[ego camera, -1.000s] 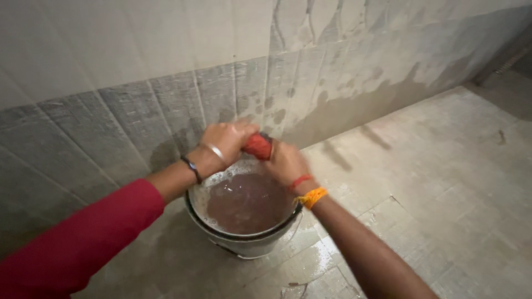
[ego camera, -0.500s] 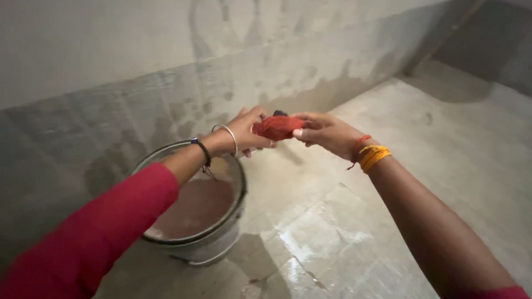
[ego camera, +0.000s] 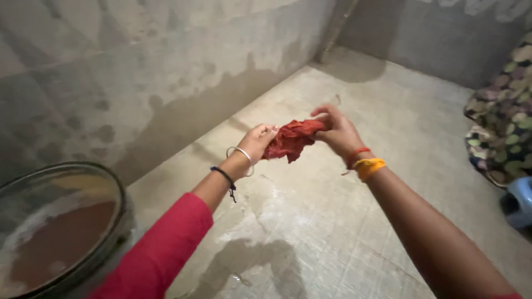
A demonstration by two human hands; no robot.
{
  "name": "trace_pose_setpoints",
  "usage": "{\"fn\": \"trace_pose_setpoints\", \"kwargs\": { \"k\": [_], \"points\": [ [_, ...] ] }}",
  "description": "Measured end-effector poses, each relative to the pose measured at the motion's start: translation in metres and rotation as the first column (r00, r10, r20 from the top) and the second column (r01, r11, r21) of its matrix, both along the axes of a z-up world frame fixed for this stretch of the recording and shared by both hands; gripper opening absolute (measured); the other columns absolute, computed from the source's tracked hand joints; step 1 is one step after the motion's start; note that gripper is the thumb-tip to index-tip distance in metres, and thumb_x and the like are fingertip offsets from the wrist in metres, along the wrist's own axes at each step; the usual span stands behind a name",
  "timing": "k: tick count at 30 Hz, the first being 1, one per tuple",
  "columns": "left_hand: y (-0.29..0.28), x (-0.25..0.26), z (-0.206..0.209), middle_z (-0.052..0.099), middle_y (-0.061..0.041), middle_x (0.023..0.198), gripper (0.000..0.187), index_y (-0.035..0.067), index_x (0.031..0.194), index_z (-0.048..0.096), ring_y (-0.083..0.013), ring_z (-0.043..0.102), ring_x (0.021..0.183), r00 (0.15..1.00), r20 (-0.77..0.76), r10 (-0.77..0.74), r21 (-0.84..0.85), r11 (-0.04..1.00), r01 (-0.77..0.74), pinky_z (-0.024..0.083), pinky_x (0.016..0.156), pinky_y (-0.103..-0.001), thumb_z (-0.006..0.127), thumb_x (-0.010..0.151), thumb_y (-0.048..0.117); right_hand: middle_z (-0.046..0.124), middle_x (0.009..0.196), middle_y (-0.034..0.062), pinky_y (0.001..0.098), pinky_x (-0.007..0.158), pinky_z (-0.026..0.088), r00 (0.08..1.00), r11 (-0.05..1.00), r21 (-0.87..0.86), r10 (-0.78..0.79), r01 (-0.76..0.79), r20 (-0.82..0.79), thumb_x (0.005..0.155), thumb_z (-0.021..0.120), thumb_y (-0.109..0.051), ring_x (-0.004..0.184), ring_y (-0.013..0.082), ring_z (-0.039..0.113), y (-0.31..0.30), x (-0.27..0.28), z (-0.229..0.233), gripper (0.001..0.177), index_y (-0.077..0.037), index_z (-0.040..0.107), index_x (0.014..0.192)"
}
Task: The person wipes the floor by hand using a cloth, then rinses and wrings the cloth in a bucket of water before continuing to wipe the floor.
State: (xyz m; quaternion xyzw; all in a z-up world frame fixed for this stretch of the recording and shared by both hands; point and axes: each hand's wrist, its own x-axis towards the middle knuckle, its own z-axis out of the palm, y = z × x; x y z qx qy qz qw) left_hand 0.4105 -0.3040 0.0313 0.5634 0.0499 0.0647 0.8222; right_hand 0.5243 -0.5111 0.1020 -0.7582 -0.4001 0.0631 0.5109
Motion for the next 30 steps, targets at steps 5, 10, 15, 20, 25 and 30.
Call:
{"fn": "trace_pose_setpoints", "kwargs": {
  "k": [5, 10, 15, 20, 25, 30],
  "points": [
    [-0.079, 0.057, 0.001, 0.069, -0.016, 0.112, 0.033, 0.001, 0.11, 0.07, -0.0297, 0.07, 0.094, 0.876, 0.477, 0.066, 0.773, 0.442, -0.454, 0.059, 0.075, -0.037, 0.074, 0.088, 0.025, 0.072, 0.098, 0.0026, 0.0318, 0.075, 0.057, 0.955, 0.961, 0.019, -0.271, 0.275, -0.118, 0.083, 0.069, -0.001, 0.089, 0.0121, 0.068, -0.097, 0.032, 0.01, 0.025, -0.005, 0.064, 0.108],
    [-0.184, 0.096, 0.024, 0.071, -0.015, 0.106, 0.039, 0.001, 0.099, 0.071, -0.0296, 0.069, 0.098, 0.947, 0.322, 0.003, 0.788, 0.554, -0.27, 0.057, 0.077, -0.039, 0.084, 0.078, 0.031, 0.074, 0.095, 0.0054, 0.0296, 0.08, 0.057, 0.953, 0.954, 0.021, -0.298, 0.299, -0.054, 0.086, 0.072, -0.007, 0.089, 0.0121, 0.069, -0.176, 0.049, 0.015, 0.024, -0.004, 0.065, 0.108],
    [-0.233, 0.128, 0.046, 0.076, -0.009, 0.102, 0.022, 0.009, 0.094, 0.074, -0.0283, 0.072, 0.098, 0.968, 0.252, 0.0, 0.865, 0.448, -0.225, 0.057, 0.087, -0.04, 0.077, 0.086, 0.029, 0.075, 0.095, 0.0039, 0.029, 0.079, 0.057, 0.971, 0.975, -0.034, -0.223, 0.221, -0.086, 0.086, 0.073, -0.013, 0.089, 0.0101, 0.07, -0.247, 0.073, 0.019, 0.025, -0.006, 0.066, 0.109],
    [-0.273, 0.142, 0.07, 0.069, -0.005, 0.097, 0.01, 0.012, 0.087, 0.069, -0.0308, 0.063, 0.102, 0.901, 0.413, -0.128, 0.899, 0.216, -0.381, 0.054, 0.08, -0.047, 0.068, 0.09, 0.021, 0.074, 0.095, 0.0139, 0.0341, 0.08, 0.053, 0.871, 0.839, -0.369, -0.221, 0.399, 0.439, 0.085, 0.083, -0.018, 0.088, 0.0217, 0.068, -0.305, 0.105, -0.003, 0.027, -0.007, 0.078, 0.109],
    [-0.295, 0.159, 0.084, 0.067, -0.008, 0.101, 0.01, 0.011, 0.091, 0.068, -0.034, 0.064, 0.097, 0.917, 0.348, -0.196, 0.931, 0.187, -0.313, 0.054, 0.078, -0.049, 0.068, 0.09, 0.021, 0.074, 0.095, 0.0109, 0.0326, 0.077, 0.057, 0.893, 0.89, -0.225, -0.315, 0.396, 0.322, 0.077, 0.08, -0.013, 0.086, 0.0214, 0.072, -0.333, 0.131, -0.017, 0.033, -0.009, 0.074, 0.109],
    [-0.296, 0.171, 0.098, 0.066, -0.011, 0.103, 0.028, 0.009, 0.094, 0.068, -0.0347, 0.067, 0.095, 0.889, 0.314, -0.333, 0.929, -0.085, -0.36, 0.054, 0.075, -0.051, 0.079, 0.081, 0.031, 0.079, 0.088, 0.0117, 0.0316, 0.076, 0.057, 0.848, 0.835, -0.158, -0.528, 0.528, 0.044, 0.082, 0.085, -0.021, 0.082, 0.0172, 0.072, -0.342, 0.109, -0.001, 0.022, -0.003, 0.079, 0.092]
  ]
}}
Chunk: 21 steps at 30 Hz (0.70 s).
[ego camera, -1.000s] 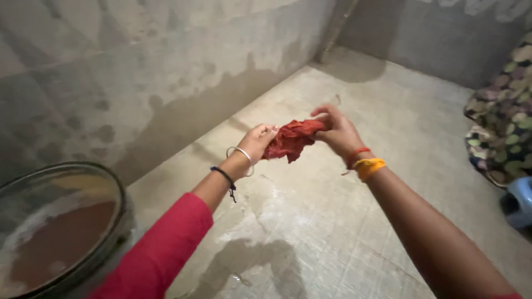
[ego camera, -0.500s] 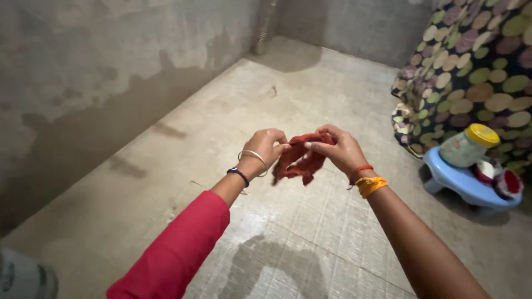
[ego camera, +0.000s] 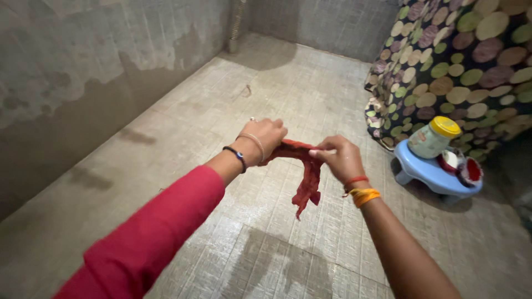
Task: The person wipes the floor by hand using a cloth, then rinses and wrings the cloth in a bucket of water before continuing to wipe the floor.
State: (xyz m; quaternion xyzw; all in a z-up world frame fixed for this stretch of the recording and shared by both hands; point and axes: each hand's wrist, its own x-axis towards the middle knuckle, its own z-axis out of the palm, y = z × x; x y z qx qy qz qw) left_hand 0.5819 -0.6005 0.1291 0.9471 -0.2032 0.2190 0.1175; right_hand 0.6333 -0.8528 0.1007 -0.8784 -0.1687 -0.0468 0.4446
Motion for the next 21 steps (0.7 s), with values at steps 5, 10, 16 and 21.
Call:
{"fn": "trace_pose_setpoints", "kwargs": {
  "k": [5, 10, 16, 21],
  "points": [
    [-0.009, 0.036, 0.009, 0.073, -0.011, 0.104, 0.019, 0.013, 0.096, 0.074, -0.0306, 0.072, 0.094, 0.944, -0.327, 0.036, 0.347, 0.934, 0.084, 0.059, 0.076, -0.044, 0.08, 0.079, 0.019, 0.076, 0.089, 0.0056, 0.0302, 0.072, 0.053, 0.978, 0.986, 0.157, 0.085, -0.055, -0.19, 0.089, 0.077, -0.029, 0.078, 0.0097, 0.068, 0.0, -0.008, 0.018, 0.021, -0.009, 0.082, 0.095],
    [0.011, 0.08, -0.001, 0.079, -0.016, 0.09, 0.019, 0.008, 0.093, 0.072, -0.0296, 0.078, 0.082, 0.848, -0.497, -0.182, -0.292, 0.956, 0.034, 0.06, 0.076, -0.041, 0.074, 0.09, 0.027, 0.077, 0.084, 0.0087, 0.0338, 0.075, 0.054, 0.98, 0.947, -0.292, -0.079, 0.132, 0.185, 0.089, 0.078, -0.028, 0.075, 0.0172, 0.069, -0.002, 0.014, 0.012, 0.02, -0.009, 0.082, 0.092],
    [0.006, 0.102, -0.079, 0.072, -0.021, 0.104, 0.022, 0.004, 0.099, 0.07, -0.0376, 0.072, 0.087, 0.986, -0.074, -0.15, 0.202, 0.966, 0.162, 0.059, 0.07, -0.046, 0.077, 0.081, 0.015, 0.076, 0.085, 0.0054, 0.0329, 0.076, 0.055, 0.996, 0.926, -0.366, -0.086, 0.089, 0.024, 0.09, 0.075, -0.023, 0.076, 0.0126, 0.066, 0.034, 0.043, -0.016, 0.018, -0.007, 0.08, 0.095],
    [0.031, 0.164, -0.125, 0.078, -0.028, 0.098, 0.029, -0.002, 0.098, 0.069, -0.0364, 0.074, 0.086, 0.897, -0.435, -0.075, -0.262, 0.964, -0.046, 0.059, 0.073, -0.044, 0.081, 0.079, 0.017, 0.073, 0.093, 0.0035, 0.0301, 0.075, 0.056, 0.973, 0.957, 0.261, -0.066, 0.125, -0.223, 0.098, 0.065, -0.014, 0.083, 0.0126, 0.067, 0.074, 0.085, -0.053, 0.014, -0.004, 0.071, 0.102]
  ]
}}
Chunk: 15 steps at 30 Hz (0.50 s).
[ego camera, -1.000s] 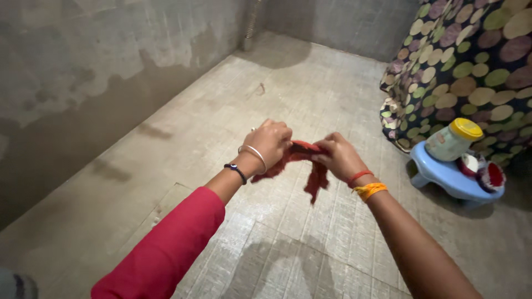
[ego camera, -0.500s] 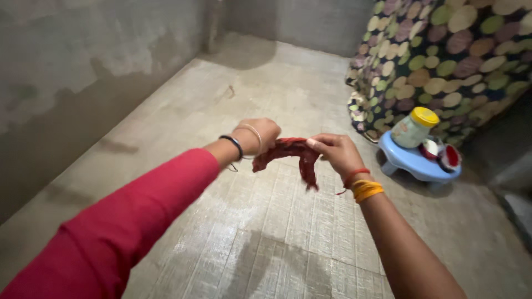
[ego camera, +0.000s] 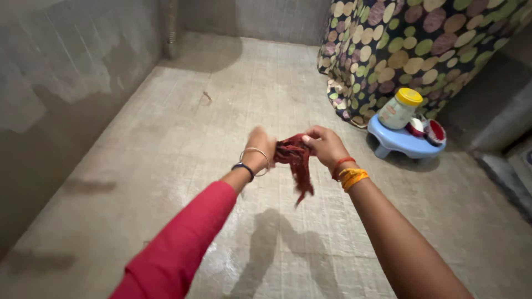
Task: The person wipes the floor by hand using a cloth, then rinses and wrings the cloth in a bucket of water before continuing to wipe the floor.
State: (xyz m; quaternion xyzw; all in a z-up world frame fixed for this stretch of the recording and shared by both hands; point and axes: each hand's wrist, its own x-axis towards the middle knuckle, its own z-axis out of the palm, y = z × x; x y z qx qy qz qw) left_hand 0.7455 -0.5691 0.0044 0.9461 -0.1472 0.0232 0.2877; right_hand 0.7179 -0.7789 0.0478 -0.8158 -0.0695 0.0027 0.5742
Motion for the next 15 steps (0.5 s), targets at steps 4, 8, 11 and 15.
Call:
{"fn": "trace_pose_setpoints", "kwargs": {
  "k": [4, 8, 11, 15],
  "points": [
    [0.02, 0.042, -0.038, 0.066, -0.021, 0.095, 0.054, -0.007, 0.092, 0.062, -0.0304, 0.069, 0.071, 0.812, -0.58, -0.056, -0.685, 0.572, -0.45, 0.059, 0.059, -0.044, 0.064, 0.102, 0.046, 0.068, 0.102, 0.005, 0.0305, 0.08, 0.056, 1.0, 0.992, 0.122, -0.029, 0.028, 0.0, 0.1, 0.061, -0.008, 0.09, 0.0137, 0.065, 0.033, 0.024, -0.029, 0.01, -0.004, 0.066, 0.108],
    [0.027, 0.057, -0.074, 0.064, -0.015, 0.1, 0.034, 0.006, 0.113, 0.053, -0.0246, 0.067, 0.081, 0.748, -0.516, -0.418, -0.856, 0.28, -0.434, 0.06, 0.067, -0.041, 0.068, 0.098, 0.032, 0.07, 0.106, 0.0057, 0.0316, 0.086, 0.058, 0.998, 0.951, 0.307, -0.03, 0.045, -0.054, 0.097, 0.057, -0.002, 0.097, 0.0155, 0.068, 0.065, 0.039, -0.037, 0.015, -0.005, 0.062, 0.11],
    [0.033, 0.057, -0.088, 0.066, -0.012, 0.112, 0.054, 0.017, 0.124, 0.041, -0.0249, 0.07, 0.094, 0.882, -0.323, -0.343, -0.94, 0.01, -0.34, 0.065, 0.081, -0.041, 0.072, 0.083, 0.001, 0.071, 0.106, 0.0058, 0.0346, 0.082, 0.056, 0.962, 0.945, 0.305, -0.035, 0.12, -0.27, 0.091, 0.053, 0.003, 0.095, 0.0178, 0.069, 0.066, 0.035, -0.031, 0.028, -0.01, 0.059, 0.115],
    [0.034, 0.058, -0.094, 0.063, -0.01, 0.117, 0.061, 0.014, 0.126, 0.043, -0.0246, 0.072, 0.097, 0.912, -0.232, -0.339, -0.969, 0.003, -0.246, 0.066, 0.08, -0.039, 0.072, 0.078, -0.009, 0.071, 0.107, 0.0093, 0.036, 0.081, 0.054, 0.955, 0.97, 0.214, -0.052, 0.118, -0.291, 0.096, 0.053, -0.005, 0.095, 0.0186, 0.067, 0.058, 0.025, -0.033, 0.026, -0.004, 0.064, 0.12]
  ]
}}
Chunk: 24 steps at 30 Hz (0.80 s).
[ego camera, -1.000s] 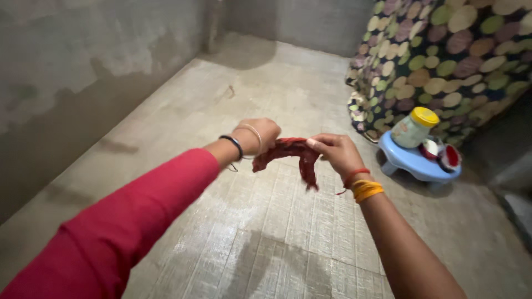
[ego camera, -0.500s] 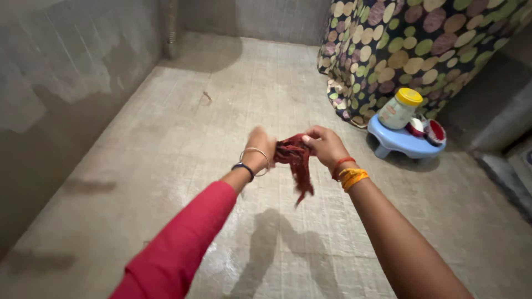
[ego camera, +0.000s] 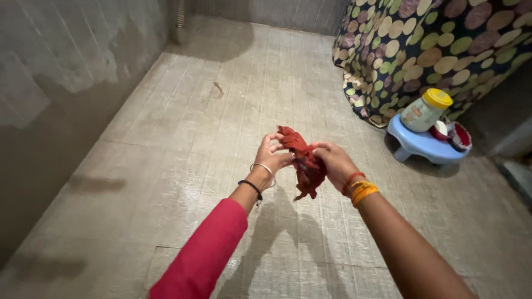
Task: The person wipes the floor by hand using a cloth, then rinses and wrings the cloth in a bucket of water before continuing to wipe the floor.
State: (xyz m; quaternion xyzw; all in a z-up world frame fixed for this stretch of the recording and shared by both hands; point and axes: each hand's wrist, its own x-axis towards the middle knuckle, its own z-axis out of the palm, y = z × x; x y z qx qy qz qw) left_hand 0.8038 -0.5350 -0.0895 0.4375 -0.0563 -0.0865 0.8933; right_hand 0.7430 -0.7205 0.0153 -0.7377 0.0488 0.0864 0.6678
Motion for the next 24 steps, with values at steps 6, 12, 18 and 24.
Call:
{"fn": "trace_pose_setpoints", "kwargs": {
  "k": [6, 12, 18, 24],
  "points": [
    [0.016, -0.012, 0.008, 0.064, -0.012, 0.097, 0.052, 0.009, 0.123, 0.053, -0.0217, 0.071, 0.087, 0.973, 0.186, -0.137, 0.504, 0.864, 0.025, 0.064, 0.073, -0.036, 0.079, 0.081, -0.005, 0.078, 0.111, 0.0081, 0.0311, 0.089, 0.057, 0.978, 0.979, 0.006, 0.203, -0.203, -0.057, 0.1, 0.058, -0.032, 0.098, 0.0163, 0.072, -0.057, -0.019, 0.008, 0.037, -0.004, 0.074, 0.119],
    [0.018, -0.045, 0.065, 0.072, -0.013, 0.092, 0.035, 0.012, 0.103, 0.068, -0.0289, 0.067, 0.086, 0.934, 0.35, -0.068, 0.932, -0.073, -0.354, 0.055, 0.075, -0.043, 0.087, 0.073, 0.011, 0.078, 0.107, 0.006, 0.0336, 0.085, 0.056, 0.946, 0.427, -0.895, 0.216, 0.131, 0.242, 0.087, 0.075, -0.022, 0.095, 0.0188, 0.071, -0.192, -0.003, 0.034, 0.02, -0.016, 0.082, 0.105],
    [-0.066, -0.028, 0.086, 0.073, -0.012, 0.092, 0.03, 0.005, 0.089, 0.074, -0.0231, 0.071, 0.084, 0.983, 0.013, -0.183, 0.843, 0.531, 0.088, 0.058, 0.073, -0.039, 0.09, 0.07, 0.021, 0.078, 0.092, 0.0037, 0.0349, 0.077, 0.057, 0.995, 0.905, -0.42, -0.025, 0.064, 0.098, 0.084, 0.077, -0.024, 0.084, 0.0152, 0.071, -0.286, -0.014, 0.009, 0.024, -0.009, 0.079, 0.101],
    [-0.194, -0.048, 0.09, 0.077, -0.023, 0.1, 0.047, 0.0, 0.092, 0.076, -0.0342, 0.077, 0.097, 0.941, -0.047, -0.336, 0.992, -0.126, 0.005, 0.059, 0.084, -0.042, 0.091, 0.073, 0.04, 0.073, 0.086, 0.0065, 0.0335, 0.069, 0.055, 0.994, 0.882, -0.471, 0.064, -0.017, 0.085, 0.08, 0.085, -0.026, 0.077, 0.0154, 0.067, -0.34, -0.016, -0.031, 0.028, -0.004, 0.075, 0.092]
  ]
}}
